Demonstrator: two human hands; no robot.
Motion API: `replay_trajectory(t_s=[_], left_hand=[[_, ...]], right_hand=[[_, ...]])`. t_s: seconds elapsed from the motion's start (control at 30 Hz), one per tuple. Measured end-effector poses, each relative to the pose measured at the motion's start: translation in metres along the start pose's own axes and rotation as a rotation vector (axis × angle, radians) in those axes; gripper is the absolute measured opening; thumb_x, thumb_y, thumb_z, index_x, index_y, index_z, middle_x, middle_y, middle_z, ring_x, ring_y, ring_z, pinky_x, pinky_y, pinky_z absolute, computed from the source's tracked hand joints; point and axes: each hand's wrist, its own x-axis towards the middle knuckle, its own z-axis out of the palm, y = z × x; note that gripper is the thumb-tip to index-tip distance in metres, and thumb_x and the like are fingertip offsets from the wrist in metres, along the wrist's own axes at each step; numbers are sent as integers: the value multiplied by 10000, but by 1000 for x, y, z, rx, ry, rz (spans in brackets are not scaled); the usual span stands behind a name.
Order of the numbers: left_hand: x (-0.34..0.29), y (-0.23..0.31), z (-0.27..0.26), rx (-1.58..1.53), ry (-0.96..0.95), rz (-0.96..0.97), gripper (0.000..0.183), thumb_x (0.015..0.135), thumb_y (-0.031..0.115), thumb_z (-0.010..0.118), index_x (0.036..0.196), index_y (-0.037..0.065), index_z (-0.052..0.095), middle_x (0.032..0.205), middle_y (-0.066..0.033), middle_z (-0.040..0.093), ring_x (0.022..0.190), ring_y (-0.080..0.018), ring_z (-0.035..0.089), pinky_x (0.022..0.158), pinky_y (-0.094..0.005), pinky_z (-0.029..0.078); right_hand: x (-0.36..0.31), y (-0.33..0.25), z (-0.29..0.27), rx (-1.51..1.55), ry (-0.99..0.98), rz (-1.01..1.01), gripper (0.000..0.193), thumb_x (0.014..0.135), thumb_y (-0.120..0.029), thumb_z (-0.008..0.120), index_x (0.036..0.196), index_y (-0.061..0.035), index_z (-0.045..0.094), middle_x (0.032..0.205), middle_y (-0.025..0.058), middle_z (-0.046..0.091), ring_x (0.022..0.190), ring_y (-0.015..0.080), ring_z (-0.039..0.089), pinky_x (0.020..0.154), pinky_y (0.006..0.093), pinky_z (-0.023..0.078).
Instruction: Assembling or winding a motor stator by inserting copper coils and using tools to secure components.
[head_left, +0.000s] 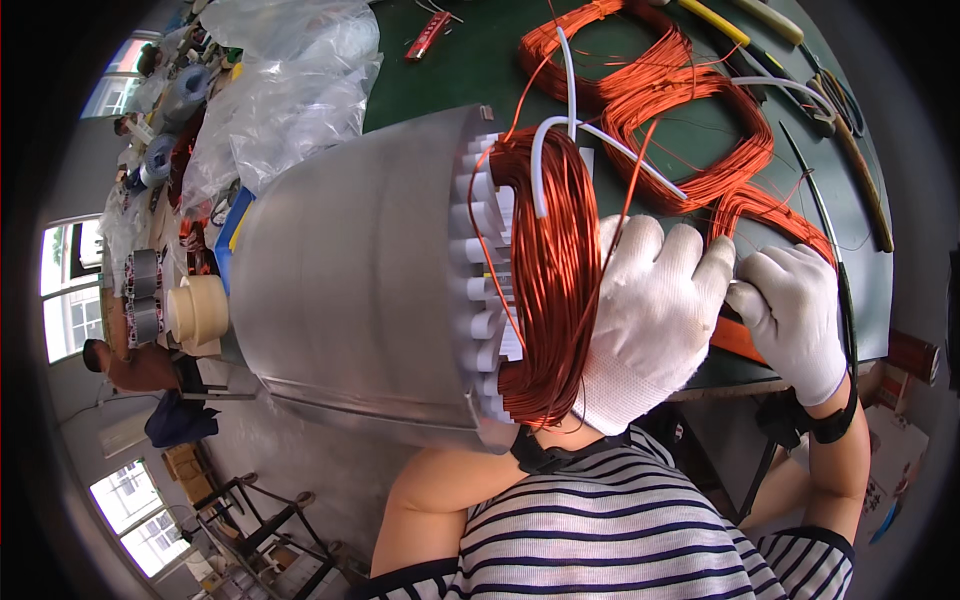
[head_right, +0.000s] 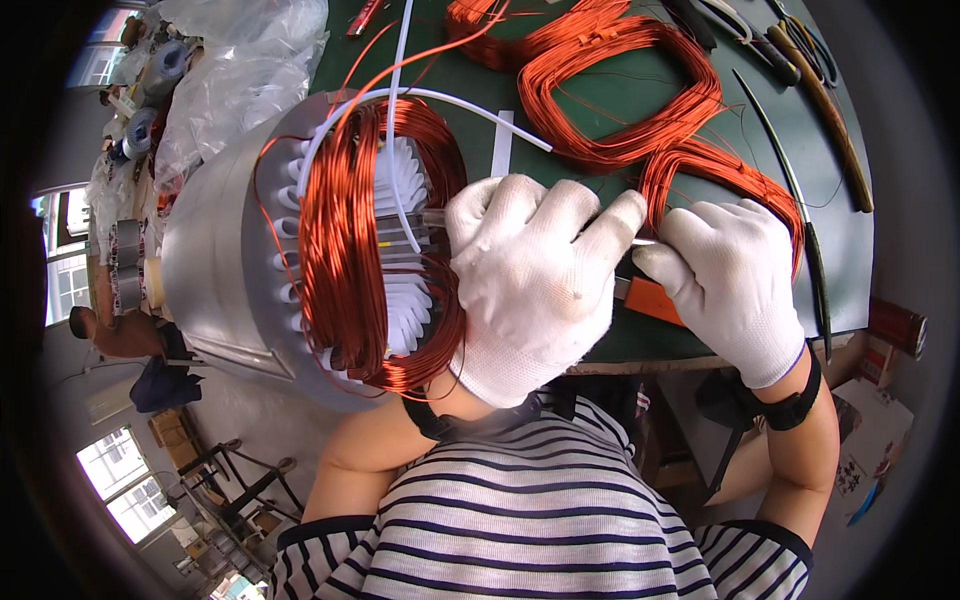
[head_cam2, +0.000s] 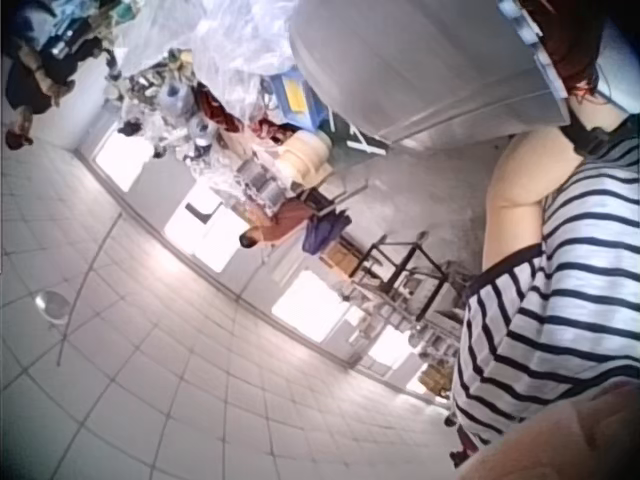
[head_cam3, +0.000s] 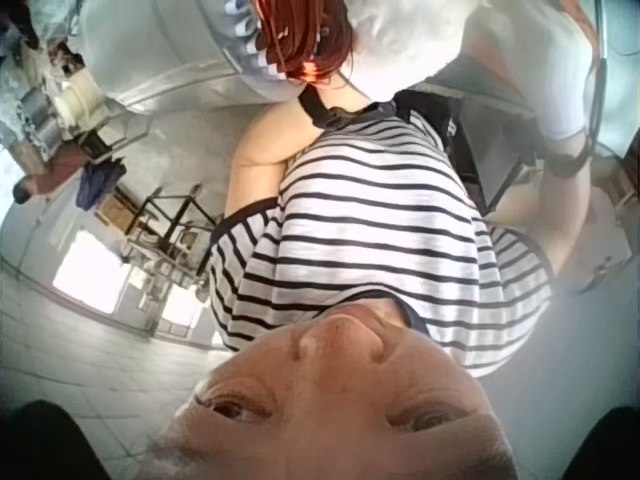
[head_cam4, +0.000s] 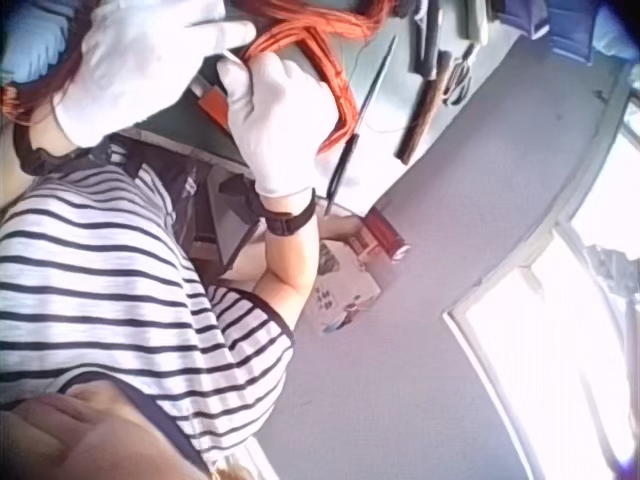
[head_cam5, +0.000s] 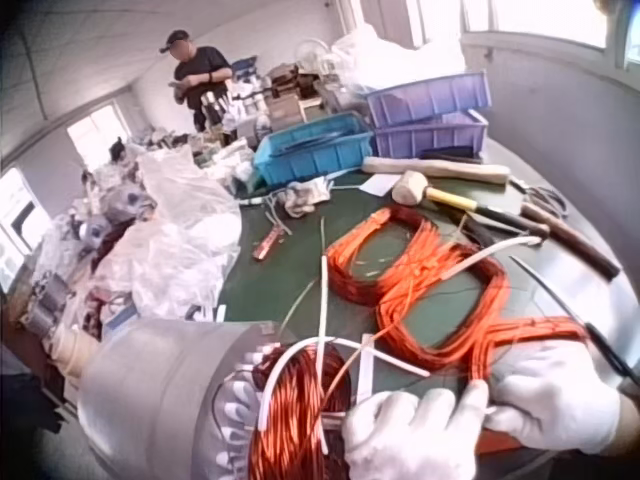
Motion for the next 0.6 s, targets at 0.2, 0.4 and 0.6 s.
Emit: replay_trajectory(t_s=[0.2,0.4,0.6], left_hand=[[0,1,0,-16,19,-14,318,721,147,669,1034,165,721,819,18,581,806,-200,556,851,-402,396],[-1,0,4,-37,77,-9,302,714,133,668,1007,172,725,795,29,578,794,-196,554,843,-397,392],[-1,0,1,-25,42,-2,304,712,125,670,1008,168,727,814,28,588,799,-196,554,844,-396,390]], right_hand=[[1,-3,-5,-86,24,-48,391,861,-396,664,685,-74,531,584,86,445,543,280,506,553,405,383],[-2,0,-1,-51,40,-48,387,859,-389,667,683,-72,529,584,89,446,536,283,503,539,404,381],[0,-2,-1,-28,29,-29,392,851,-386,674,672,-67,533,584,94,466,539,286,516,536,406,392]])
